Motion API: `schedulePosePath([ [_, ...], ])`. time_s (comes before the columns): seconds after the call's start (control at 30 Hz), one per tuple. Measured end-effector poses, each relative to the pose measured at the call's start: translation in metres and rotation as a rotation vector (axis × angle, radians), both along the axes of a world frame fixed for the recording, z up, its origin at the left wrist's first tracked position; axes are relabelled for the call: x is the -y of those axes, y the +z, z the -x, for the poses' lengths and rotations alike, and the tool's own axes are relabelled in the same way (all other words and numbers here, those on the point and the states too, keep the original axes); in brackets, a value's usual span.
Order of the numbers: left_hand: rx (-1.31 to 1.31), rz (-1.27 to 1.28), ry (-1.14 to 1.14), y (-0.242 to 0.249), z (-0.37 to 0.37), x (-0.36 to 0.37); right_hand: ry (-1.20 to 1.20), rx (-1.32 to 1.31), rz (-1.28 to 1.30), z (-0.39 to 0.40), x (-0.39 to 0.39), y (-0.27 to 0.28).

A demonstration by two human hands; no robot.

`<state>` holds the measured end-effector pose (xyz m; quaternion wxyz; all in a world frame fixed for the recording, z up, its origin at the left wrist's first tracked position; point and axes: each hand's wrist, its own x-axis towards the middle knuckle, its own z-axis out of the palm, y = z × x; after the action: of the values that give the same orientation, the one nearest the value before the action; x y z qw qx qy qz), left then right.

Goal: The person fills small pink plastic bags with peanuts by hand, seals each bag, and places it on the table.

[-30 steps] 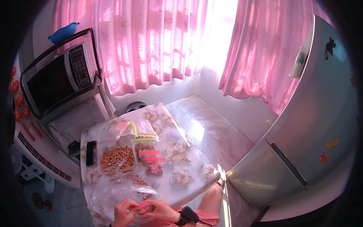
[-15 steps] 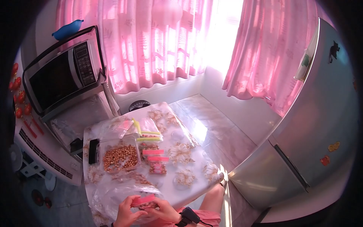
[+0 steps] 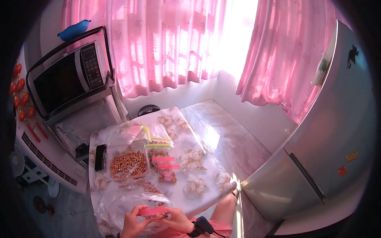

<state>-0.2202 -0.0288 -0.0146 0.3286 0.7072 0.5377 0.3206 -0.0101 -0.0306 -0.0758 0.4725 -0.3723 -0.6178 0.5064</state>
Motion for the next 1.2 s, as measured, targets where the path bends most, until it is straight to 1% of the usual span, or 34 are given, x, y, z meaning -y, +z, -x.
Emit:
schedulePosePath([
  [0.07,0.116,0.139,0.005,0.009,-0.001,0.001,0.023,0.005,0.006,-0.001,0.0,-0.002],
  [0.1,0.115,0.141,0.005,0.007,-0.001,0.001,0.023,0.004,0.008,-0.001,-0.001,-0.004],
  [0.17,0.185,-0.001,0.006,0.001,0.001,-0.001,0.04,-0.016,0.007,-0.001,-0.002,-0.006],
  [0.27,0.202,0.043,0.054,-0.001,0.001,0.0,0.048,-0.019,0.032,0.0,-0.001,0.0],
  [0.4,0.222,0.019,0.052,-0.011,0.001,-0.002,0.032,-0.048,0.056,0.002,0.0,-0.003],
  [0.47,0.224,0.016,0.014,-0.016,0.002,-0.003,0.025,-0.016,0.065,0.001,0.0,-0.007],
  [0.6,0.185,0.028,0.049,-0.015,-0.003,-0.002,0.011,0.045,0.084,0.001,-0.001,-0.006],
  [0.67,0.184,0.016,0.057,-0.013,-0.004,-0.003,-0.004,0.024,0.07,0.001,-0.001,0.002],
  [0.77,0.19,0.016,0.046,-0.015,-0.005,-0.004,-0.026,-0.03,0.06,0.002,-0.001,-0.002],
  [0.9,0.169,0.001,0.015,-0.018,-0.005,-0.005,-0.021,-0.031,0.066,-0.001,-0.002,-0.005],
  [0.97,0.3,0.008,0.028,-0.011,-0.008,-0.005,-0.007,0.013,0.046,-0.002,-0.003,0.002],
  [1.1,0.37,0.071,0.051,-0.014,-0.004,-0.006,0.008,-0.001,0.039,0.002,-0.007,0.012],
  [1.17,0.331,0.114,0.075,-0.006,-0.003,-0.006,-0.118,-0.09,0.05,0.007,-0.01,0.014],
  [1.2,0.327,0.122,0.079,-0.01,-0.002,-0.007,-0.115,-0.092,0.059,0.005,-0.011,0.012],
])
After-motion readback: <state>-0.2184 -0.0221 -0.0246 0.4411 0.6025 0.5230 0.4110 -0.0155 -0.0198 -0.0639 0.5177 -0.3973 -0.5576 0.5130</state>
